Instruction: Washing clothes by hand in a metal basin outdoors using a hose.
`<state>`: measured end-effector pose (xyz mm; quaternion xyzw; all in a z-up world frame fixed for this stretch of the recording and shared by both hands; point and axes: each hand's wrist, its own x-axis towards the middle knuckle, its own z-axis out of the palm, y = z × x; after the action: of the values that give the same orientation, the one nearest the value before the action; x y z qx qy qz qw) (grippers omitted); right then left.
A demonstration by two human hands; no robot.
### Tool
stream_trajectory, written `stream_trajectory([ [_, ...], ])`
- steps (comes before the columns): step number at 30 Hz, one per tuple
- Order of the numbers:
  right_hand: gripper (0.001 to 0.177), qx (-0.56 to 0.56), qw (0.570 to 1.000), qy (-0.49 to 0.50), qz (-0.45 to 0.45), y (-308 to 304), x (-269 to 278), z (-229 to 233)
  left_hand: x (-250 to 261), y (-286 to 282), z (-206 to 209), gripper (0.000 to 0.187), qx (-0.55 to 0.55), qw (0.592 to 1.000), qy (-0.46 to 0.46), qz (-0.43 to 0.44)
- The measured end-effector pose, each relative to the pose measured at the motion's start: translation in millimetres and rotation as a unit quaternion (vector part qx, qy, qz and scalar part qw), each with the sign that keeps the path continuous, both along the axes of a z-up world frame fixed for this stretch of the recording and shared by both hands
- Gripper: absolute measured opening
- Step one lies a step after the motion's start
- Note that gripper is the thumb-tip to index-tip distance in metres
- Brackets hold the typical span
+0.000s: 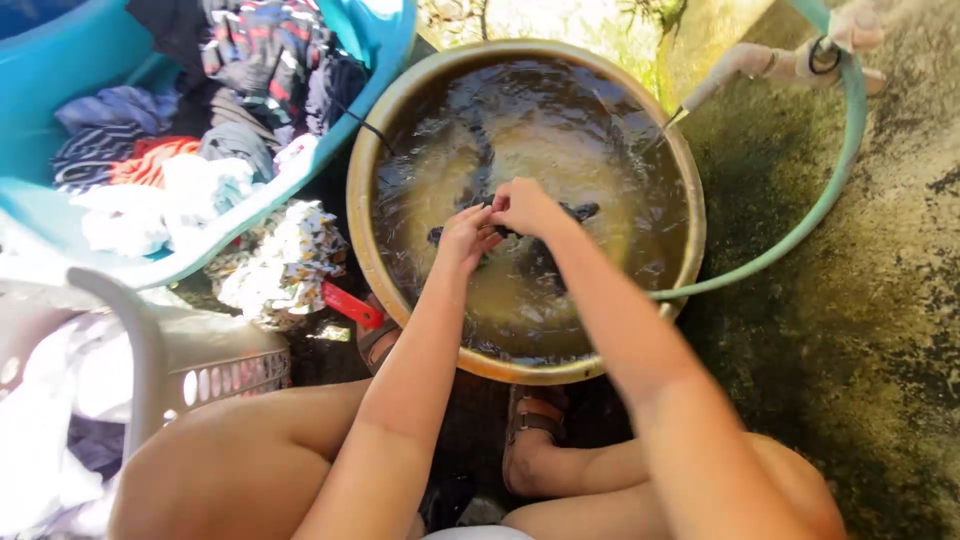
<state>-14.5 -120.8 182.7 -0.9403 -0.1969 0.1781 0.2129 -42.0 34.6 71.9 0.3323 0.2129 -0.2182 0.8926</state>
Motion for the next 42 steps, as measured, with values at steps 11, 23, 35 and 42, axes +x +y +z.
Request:
stream_trajectory([
  [11,0.018,0.457,0.845,0.023,-0.278,26.7,-73.9,-64.4,-30.6,34.4,37.3,0.038,0.276,0.952,-0.136,0.013],
  [23,0.021,0.723,0.488,0.269,-0.409,-1.4,-73.1,-82.8,-33.6,5.8,29.7,0.047,0.272,0.96,-0.063,-0.008],
  [35,0.02,0.564,0.632,0.158,-0.508,13.5,-88.7,-65.9,-24.4,0.5,-13.0,0.059,0.374,0.915,-0.149,-0.024],
  [42,0.05,0.413,0.803,0.052,-0.426,20.9,-84.7,-84.2,-28.0,15.1,54.2,0.066,0.324,0.945,-0.012,0.043],
])
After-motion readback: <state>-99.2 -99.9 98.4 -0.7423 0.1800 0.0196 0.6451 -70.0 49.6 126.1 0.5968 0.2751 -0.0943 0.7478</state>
